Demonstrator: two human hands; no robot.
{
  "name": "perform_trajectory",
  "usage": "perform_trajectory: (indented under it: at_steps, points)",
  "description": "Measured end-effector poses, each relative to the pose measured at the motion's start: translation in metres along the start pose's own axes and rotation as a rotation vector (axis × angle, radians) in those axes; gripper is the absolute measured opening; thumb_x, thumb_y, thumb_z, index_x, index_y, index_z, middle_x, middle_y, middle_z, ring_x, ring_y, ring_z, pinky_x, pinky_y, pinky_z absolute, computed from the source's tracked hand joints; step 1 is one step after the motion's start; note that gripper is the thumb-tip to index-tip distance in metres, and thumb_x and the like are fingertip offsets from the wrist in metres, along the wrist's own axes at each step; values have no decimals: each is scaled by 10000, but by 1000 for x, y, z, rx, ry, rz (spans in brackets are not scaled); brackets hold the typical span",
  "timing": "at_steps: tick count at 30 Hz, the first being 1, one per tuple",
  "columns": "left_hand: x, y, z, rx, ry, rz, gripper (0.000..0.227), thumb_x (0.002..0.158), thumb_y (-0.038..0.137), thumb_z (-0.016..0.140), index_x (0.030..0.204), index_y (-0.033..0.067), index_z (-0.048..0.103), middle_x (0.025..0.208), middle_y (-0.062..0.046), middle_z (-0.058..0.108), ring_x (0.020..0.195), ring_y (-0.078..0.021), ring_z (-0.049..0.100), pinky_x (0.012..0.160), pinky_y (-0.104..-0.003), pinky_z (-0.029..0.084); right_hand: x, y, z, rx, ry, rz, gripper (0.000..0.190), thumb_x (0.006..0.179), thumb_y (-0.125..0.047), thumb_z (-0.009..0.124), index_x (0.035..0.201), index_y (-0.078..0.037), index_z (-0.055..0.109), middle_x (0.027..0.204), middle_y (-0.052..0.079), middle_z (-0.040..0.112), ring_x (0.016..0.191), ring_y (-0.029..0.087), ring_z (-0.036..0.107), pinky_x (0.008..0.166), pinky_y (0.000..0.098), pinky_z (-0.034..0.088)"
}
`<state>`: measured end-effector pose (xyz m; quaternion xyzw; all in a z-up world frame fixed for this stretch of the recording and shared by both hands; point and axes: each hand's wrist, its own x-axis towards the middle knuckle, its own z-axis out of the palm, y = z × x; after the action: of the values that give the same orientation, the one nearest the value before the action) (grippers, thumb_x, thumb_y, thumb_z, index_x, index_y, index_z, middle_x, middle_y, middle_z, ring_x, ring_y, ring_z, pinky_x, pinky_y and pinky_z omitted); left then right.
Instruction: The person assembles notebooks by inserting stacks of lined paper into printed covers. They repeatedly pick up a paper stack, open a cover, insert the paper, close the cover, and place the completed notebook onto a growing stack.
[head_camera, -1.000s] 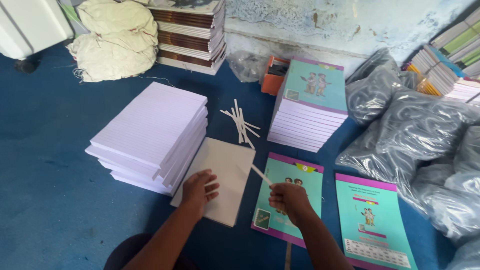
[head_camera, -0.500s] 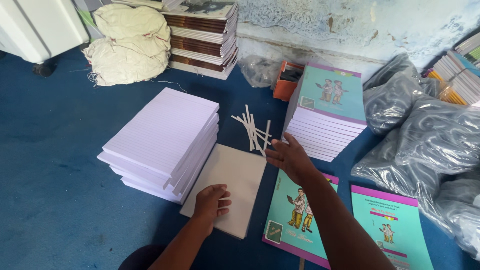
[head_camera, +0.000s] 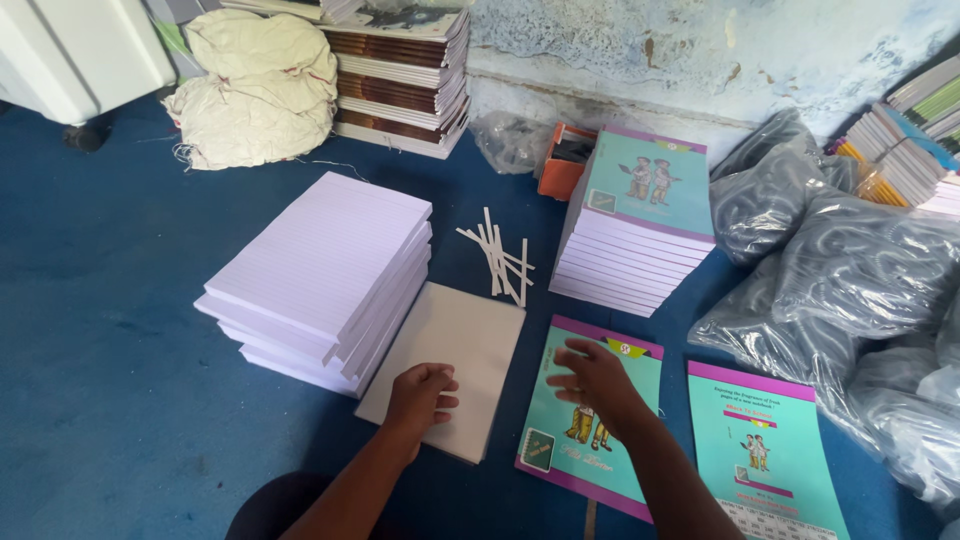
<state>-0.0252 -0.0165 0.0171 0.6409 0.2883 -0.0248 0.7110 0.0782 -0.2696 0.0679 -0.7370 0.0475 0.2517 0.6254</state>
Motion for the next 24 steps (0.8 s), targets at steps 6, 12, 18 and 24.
perform_trajectory:
  at_steps: [6,12,18,24]
  points:
    - [-8,7,6,90,-25,116,308,917,252,618,1140,65,718,927,-54,735,777,-151,715,676,-297,553,-20,46,-26,-78,82,34,509,944,-277,607,1394,-40,587,1214,199,740,990,306,752,809,406,617]
    - [-14,20,15,223,-47,404,240,882,190,656,1052,42,738,876,-72,737,733,-166,723,676,-285,594,-28,85,-41,-96,101,60,486,932,-243,660,1356,-10,617,1072,180,757,851,240,734,677,347,582]
    - [-24,60,3,775,153,741,152,921,171,672,973,61,764,921,-103,770,825,-186,711,782,-350,561,-32,89,-44,-93,104,60,484,928,-213,658,1366,-14,605,928,169,731,670,196,659,508,317,475]
    - [-25,133,-30,1251,427,732,390,857,195,757,1213,52,685,1118,-158,677,1011,-289,639,863,-453,540,-37,85,-41,-88,96,29,465,936,-185,645,1361,-1,606,835,156,684,608,187,604,456,300,438]
